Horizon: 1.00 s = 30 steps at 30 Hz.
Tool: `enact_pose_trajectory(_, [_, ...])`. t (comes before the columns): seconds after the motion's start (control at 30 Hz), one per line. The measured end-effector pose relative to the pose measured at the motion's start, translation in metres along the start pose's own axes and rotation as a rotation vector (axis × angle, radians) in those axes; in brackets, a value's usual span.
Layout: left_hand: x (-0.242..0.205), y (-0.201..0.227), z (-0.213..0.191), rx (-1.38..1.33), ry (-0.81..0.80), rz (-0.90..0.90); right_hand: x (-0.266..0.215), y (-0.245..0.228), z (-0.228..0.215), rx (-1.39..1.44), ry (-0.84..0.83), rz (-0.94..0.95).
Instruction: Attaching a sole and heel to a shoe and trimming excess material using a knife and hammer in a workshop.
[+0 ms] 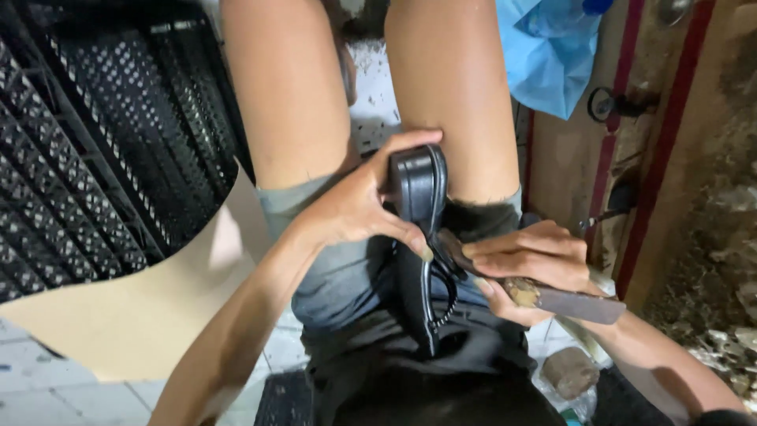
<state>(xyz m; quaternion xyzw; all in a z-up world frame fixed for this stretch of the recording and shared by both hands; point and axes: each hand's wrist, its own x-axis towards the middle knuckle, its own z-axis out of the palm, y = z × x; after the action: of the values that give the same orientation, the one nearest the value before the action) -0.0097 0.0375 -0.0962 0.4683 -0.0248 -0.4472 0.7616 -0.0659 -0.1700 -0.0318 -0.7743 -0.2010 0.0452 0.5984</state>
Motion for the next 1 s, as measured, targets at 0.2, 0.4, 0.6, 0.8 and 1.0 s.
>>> enact_pose_trajectory(0.2, [-0.004, 0.005, 0.001, 0.076, -0.039, -0.014, -0.003, 0.004, -0.005, 0.08, -0.001, 0.053])
enact_pose_trajectory(0.4, [-0.002, 0.006, 0.003, 0.109, -0.035, 0.003, -0.003, 0.001, -0.006, 0.084, 0.009, 0.042])
enact_pose_trajectory(0.6, [-0.001, 0.008, 0.002, 0.15, -0.013, -0.009, 0.0, 0.0, -0.004, 0.028, 0.0, 0.078])
enact_pose_trajectory(0.8, [-0.006, 0.02, 0.003, 0.158, -0.08, -0.045, -0.009, -0.035, -0.011, -0.223, 0.186, 0.283])
enact_pose_trajectory(1.0, [-0.006, 0.02, 0.005, 0.201, -0.08, -0.017, -0.007, -0.053, 0.003, -0.061, 0.122, 0.416])
